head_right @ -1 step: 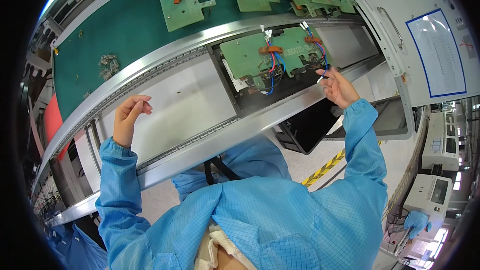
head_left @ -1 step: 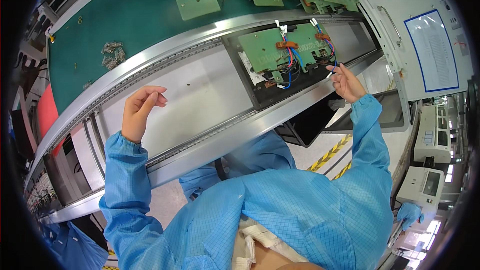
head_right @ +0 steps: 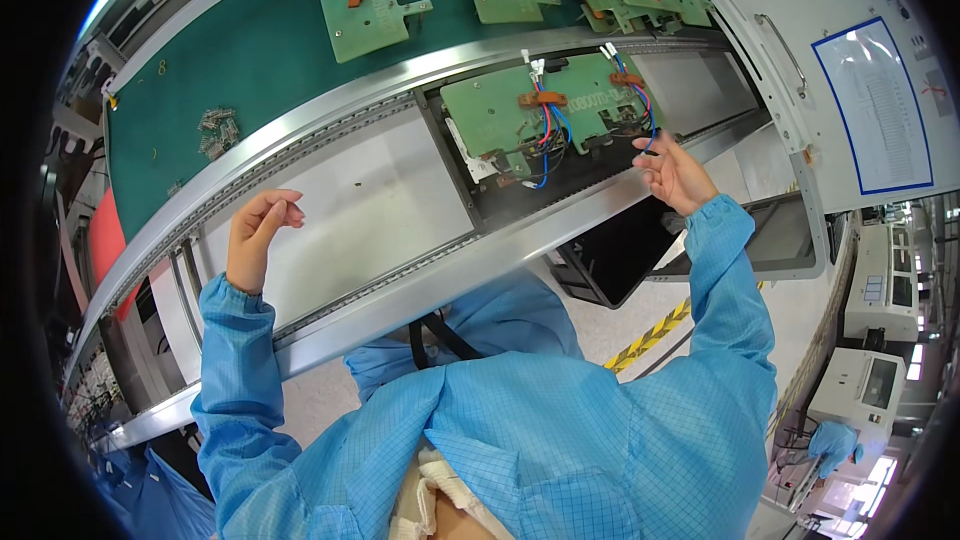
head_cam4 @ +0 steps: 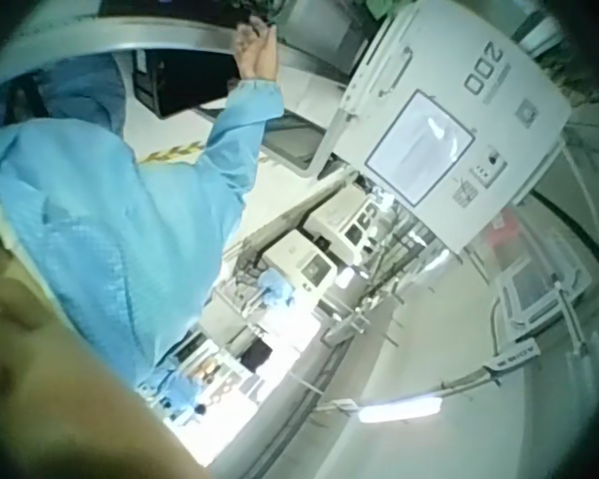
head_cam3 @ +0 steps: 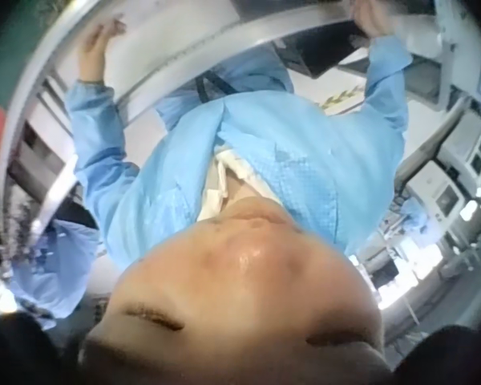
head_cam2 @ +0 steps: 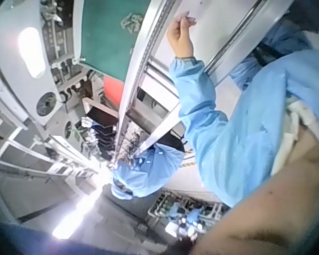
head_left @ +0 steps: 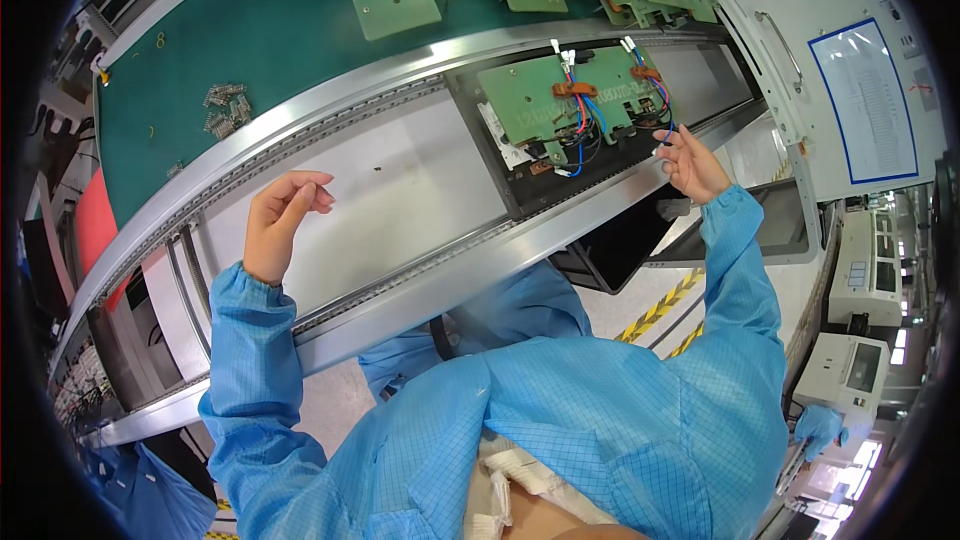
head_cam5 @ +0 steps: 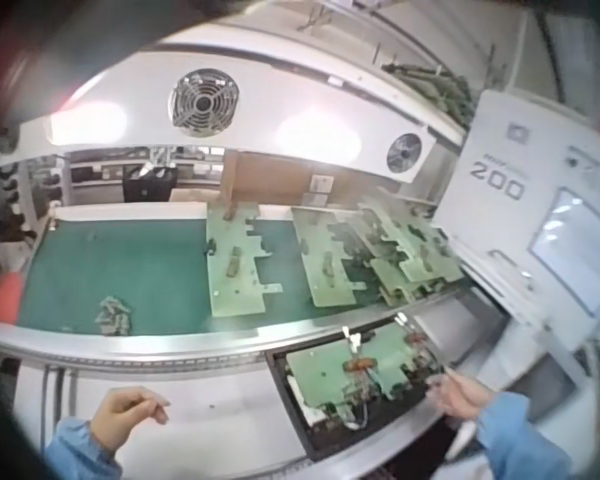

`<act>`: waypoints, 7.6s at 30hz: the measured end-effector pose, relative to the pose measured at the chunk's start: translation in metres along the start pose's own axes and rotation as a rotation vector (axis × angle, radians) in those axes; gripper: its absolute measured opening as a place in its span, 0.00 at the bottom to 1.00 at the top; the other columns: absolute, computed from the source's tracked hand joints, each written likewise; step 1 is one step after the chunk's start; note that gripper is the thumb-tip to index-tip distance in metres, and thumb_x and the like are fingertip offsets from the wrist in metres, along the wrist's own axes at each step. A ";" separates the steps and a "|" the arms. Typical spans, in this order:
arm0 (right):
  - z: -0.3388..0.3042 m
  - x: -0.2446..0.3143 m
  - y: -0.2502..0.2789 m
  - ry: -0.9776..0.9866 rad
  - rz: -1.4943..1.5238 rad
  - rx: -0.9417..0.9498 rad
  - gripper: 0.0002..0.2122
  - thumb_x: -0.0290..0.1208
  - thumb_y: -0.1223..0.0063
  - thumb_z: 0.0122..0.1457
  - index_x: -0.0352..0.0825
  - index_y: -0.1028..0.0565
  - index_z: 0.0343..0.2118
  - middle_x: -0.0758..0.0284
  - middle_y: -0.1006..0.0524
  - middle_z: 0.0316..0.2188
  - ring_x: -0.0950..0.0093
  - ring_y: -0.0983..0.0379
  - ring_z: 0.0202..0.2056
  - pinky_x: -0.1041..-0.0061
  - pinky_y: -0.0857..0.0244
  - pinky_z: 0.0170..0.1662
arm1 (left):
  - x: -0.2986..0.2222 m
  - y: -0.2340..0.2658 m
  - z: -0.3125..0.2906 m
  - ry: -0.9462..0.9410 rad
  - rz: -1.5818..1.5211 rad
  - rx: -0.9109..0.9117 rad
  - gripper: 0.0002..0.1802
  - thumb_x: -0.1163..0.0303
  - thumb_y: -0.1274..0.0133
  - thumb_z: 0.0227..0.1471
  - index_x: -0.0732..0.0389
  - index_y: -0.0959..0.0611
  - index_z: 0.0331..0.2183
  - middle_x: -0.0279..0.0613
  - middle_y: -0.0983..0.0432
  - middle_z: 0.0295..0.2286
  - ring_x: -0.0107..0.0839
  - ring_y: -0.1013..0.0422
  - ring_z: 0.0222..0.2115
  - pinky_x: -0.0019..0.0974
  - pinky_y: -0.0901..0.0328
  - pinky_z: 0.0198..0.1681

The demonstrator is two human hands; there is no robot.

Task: Assembling and wiring electronic circuit boards on a production line.

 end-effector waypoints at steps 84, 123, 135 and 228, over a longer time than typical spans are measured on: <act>0.231 -0.046 -0.060 0.403 -1.170 0.130 0.14 0.38 0.54 0.61 0.29 0.28 0.38 0.65 0.27 0.25 0.77 0.30 0.22 0.78 0.36 0.24 | 0.078 0.085 -0.145 -0.167 0.985 -0.745 0.18 0.65 0.43 0.45 0.58 0.20 0.41 0.46 0.25 0.40 0.45 0.31 0.42 0.46 0.39 0.48; 0.042 -0.435 -0.951 -0.301 -0.324 1.256 0.19 0.55 0.55 0.59 0.42 0.33 0.27 0.74 0.35 0.11 0.82 0.45 0.10 0.81 0.53 0.13 | 0.118 0.333 -0.310 0.479 0.828 -1.770 0.25 0.74 0.59 0.55 0.59 0.32 0.55 0.43 0.41 0.58 0.43 0.54 0.62 0.57 0.56 0.61; 0.023 -0.425 -0.949 -0.166 -0.309 1.166 0.20 0.47 0.55 0.60 0.36 0.34 0.19 0.69 0.37 0.09 0.78 0.45 0.08 0.78 0.54 0.12 | 0.115 0.331 -0.313 0.456 0.781 -1.827 0.24 0.73 0.58 0.56 0.54 0.30 0.55 0.41 0.40 0.57 0.40 0.53 0.62 0.55 0.56 0.62; 0.147 -0.149 -0.351 0.399 -0.859 0.803 0.17 0.44 0.61 0.64 0.34 0.28 0.32 0.73 0.36 0.11 0.84 0.39 0.14 0.84 0.46 0.17 | 0.113 0.075 -0.324 -0.733 0.335 -1.502 0.08 0.71 0.52 0.56 0.64 0.23 0.37 0.46 0.27 0.39 0.36 0.29 0.36 0.39 0.33 0.43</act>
Point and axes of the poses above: each hand's wrist, its own z-axis towards the middle knuckle, its own y-axis out of the back of the hand, x = y × z, the point moved 3 cm from there along z, towards the middle knuckle
